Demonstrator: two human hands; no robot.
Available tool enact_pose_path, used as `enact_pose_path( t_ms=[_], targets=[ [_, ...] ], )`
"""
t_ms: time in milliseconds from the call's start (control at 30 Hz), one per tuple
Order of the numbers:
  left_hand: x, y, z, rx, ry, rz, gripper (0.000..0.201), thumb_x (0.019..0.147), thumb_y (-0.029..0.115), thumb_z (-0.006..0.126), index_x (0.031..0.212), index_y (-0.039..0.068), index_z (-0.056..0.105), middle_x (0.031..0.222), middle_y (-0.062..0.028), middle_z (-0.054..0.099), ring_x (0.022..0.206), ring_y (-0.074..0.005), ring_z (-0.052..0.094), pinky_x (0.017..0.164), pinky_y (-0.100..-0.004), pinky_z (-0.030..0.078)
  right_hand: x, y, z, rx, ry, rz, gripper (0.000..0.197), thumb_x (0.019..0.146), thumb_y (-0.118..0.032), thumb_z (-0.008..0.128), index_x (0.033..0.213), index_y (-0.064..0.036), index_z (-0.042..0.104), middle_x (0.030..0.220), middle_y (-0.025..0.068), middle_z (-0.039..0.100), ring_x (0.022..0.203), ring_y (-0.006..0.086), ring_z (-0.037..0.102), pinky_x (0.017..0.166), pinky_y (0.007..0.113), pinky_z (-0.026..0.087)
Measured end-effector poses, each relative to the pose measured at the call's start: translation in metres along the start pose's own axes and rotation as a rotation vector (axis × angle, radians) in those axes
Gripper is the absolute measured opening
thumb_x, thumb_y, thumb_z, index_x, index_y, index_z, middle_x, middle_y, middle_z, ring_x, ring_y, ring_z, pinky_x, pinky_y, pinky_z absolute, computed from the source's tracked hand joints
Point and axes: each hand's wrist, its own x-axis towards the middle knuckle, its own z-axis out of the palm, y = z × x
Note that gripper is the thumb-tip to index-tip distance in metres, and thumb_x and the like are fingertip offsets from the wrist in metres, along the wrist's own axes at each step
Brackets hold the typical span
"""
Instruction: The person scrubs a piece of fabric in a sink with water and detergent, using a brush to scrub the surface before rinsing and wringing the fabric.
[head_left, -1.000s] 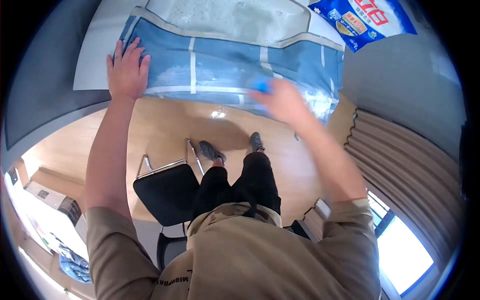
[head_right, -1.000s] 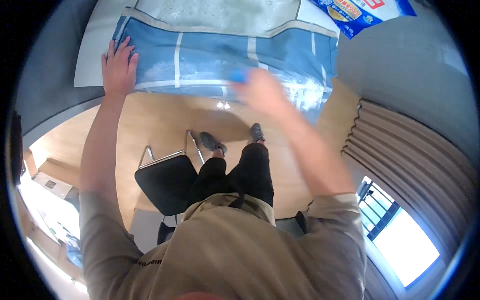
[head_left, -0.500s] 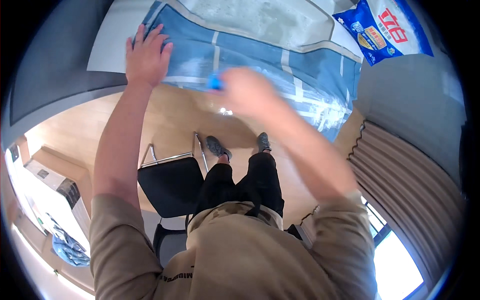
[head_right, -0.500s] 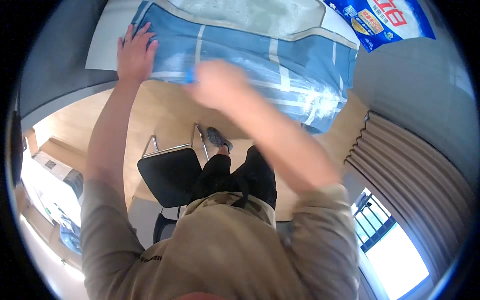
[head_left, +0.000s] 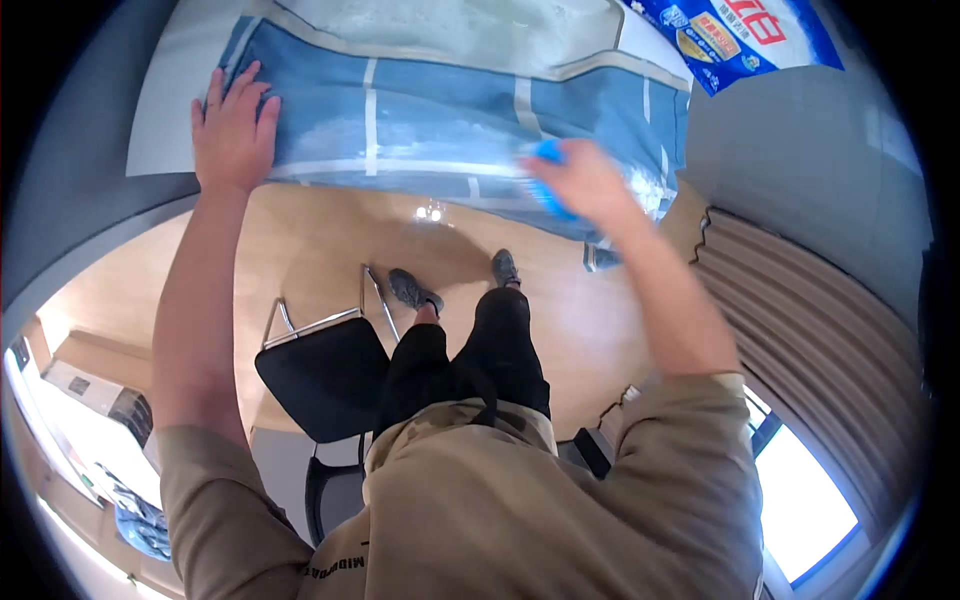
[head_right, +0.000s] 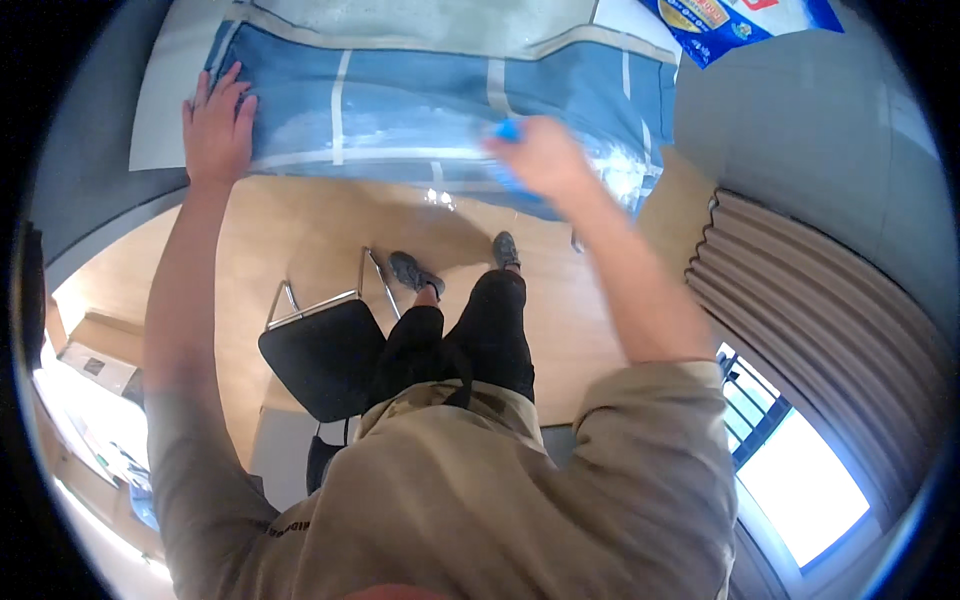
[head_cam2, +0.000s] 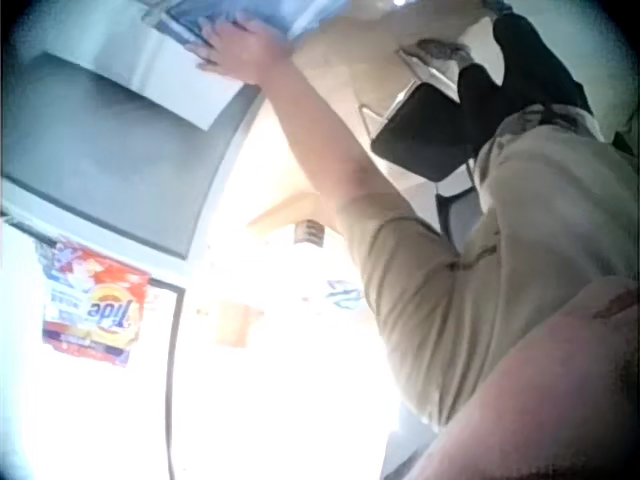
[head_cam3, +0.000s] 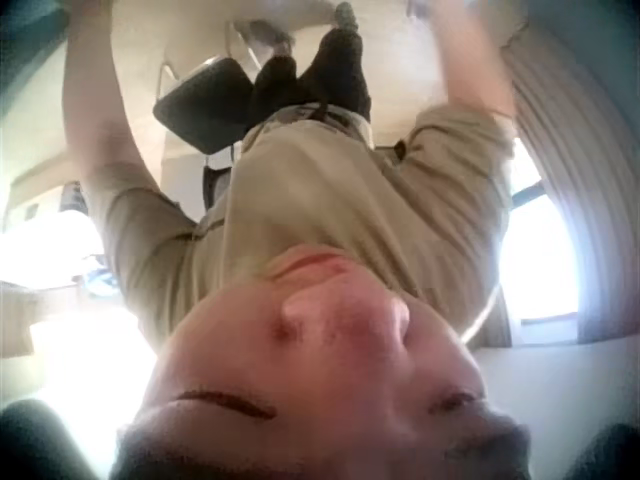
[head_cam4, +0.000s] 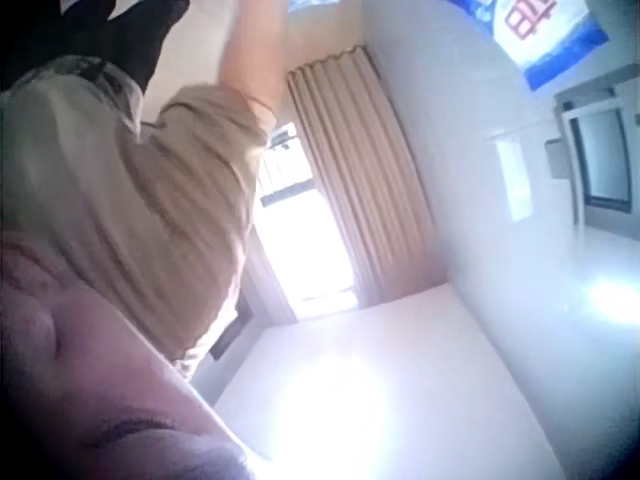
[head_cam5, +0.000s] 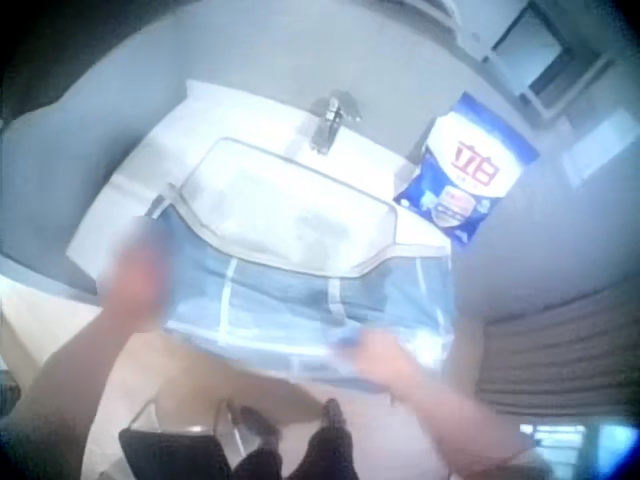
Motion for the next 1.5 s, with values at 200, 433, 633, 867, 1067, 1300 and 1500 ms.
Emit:
enact_pose_path(
  t_ms=[200, 433, 633, 867, 1067, 1300, 1500],
  targets=[
    [0.006, 0.007, 0.005, -0.024, 0.011, 0.047, 0.035, 0.100, 0.040, 0.048, 0.121, 0.016, 0.063, 0.150, 0.0048, 0.048, 0.147, -0.0317, 0.031, 0.117, -0.0611, 0.022, -0.019, 0.102, -0.029, -0.055, 0.059, 0.221, 0.050, 0.085, -0.048, 0.072, 0.078, 0.0015, 0.068, 0.071, 0.0198, 0.067, 0.066, 0.0302, 0.066, 0.065, 0.042, 0.052],
    [0.001, -0.004, 0.010, -0.041, 0.022, 0.043, 0.034, 0.100, 0.039, 0.048, 0.121, 0.016, 0.063, 0.150, 0.0049, 0.048, 0.147, -0.0334, 0.031, 0.117, -0.0620, 0.021, -0.011, 0.040, 0.005, -0.001, 0.041, -0.015, 0.052, 0.085, -0.051, 0.069, 0.081, 0.0012, 0.066, 0.079, 0.0237, 0.067, 0.078, 0.0411, 0.065, 0.073, 0.047, 0.052],
    [0.007, 0.003, 0.010, -0.052, 0.017, 0.043, 0.034, 0.101, 0.039, 0.048, 0.121, 0.016, 0.063, 0.150, 0.0042, 0.049, 0.147, -0.0342, 0.031, 0.117, -0.0619, 0.020, -0.021, 0.064, -0.016, 0.016, 0.052, 0.154, 0.048, 0.083, -0.047, 0.073, 0.081, 0.0005, 0.067, 0.074, 0.0213, 0.066, 0.070, 0.0367, 0.065, 0.067, 0.044, 0.051],
    [0.002, -0.011, 0.013, -0.071, 0.054, 0.068, 0.033, 0.099, 0.038, 0.051, 0.119, 0.015, 0.063, 0.149, 0.0032, 0.050, 0.145, -0.0357, 0.035, 0.114, -0.0633, 0.024, -0.014, 0.083, -0.018, 0.043, -0.050, 0.061, 0.049, 0.084, -0.045, 0.073, 0.076, 0.0028, 0.065, 0.075, 0.0233, 0.066, 0.070, 0.0391, 0.064, 0.067, 0.047, 0.050],
    [0.006, 0.005, 0.000, -0.056, 0.006, 0.063, 0.035, 0.097, 0.038, 0.053, 0.117, 0.012, 0.067, 0.147, 0.0012, 0.052, 0.141, -0.0342, 0.039, 0.110, -0.0634, 0.030, -0.012, -0.006, -0.028, -0.147, -0.156, -0.089, 0.042, 0.085, -0.044, 0.069, 0.085, -0.0021, 0.070, 0.086, 0.0216, 0.070, 0.082, 0.0392, 0.068, 0.074, 0.048, 0.054],
    [-0.001, 0.017, -0.027, -0.233, -0.023, -0.063, 0.032, 0.093, 0.031, 0.055, 0.111, 0.007, 0.066, 0.144, -0.0092, 0.053, 0.144, -0.0366, 0.032, 0.117, -0.0612, 0.022, 0.006, -0.084, 0.019, -0.277, -0.209, -0.297, 0.040, 0.087, -0.043, 0.069, 0.089, -0.0028, 0.071, 0.088, 0.0200, 0.071, 0.086, 0.0405, 0.068, 0.077, 0.049, 0.055],
    [-0.006, 0.008, -0.018, -0.272, 0.092, -0.058, 0.035, 0.092, 0.030, 0.055, 0.117, 0.006, 0.062, 0.144, -0.0143, 0.051, 0.142, -0.0369, 0.037, 0.118, -0.0580, 0.024, 0.007, -0.156, 0.010, -0.379, -0.309, -0.406, 0.042, 0.085, -0.043, 0.069, 0.095, -0.0021, 0.071, 0.093, 0.0205, 0.071, 0.090, 0.0396, 0.068, 0.078, 0.049, 0.055]
  ],
)
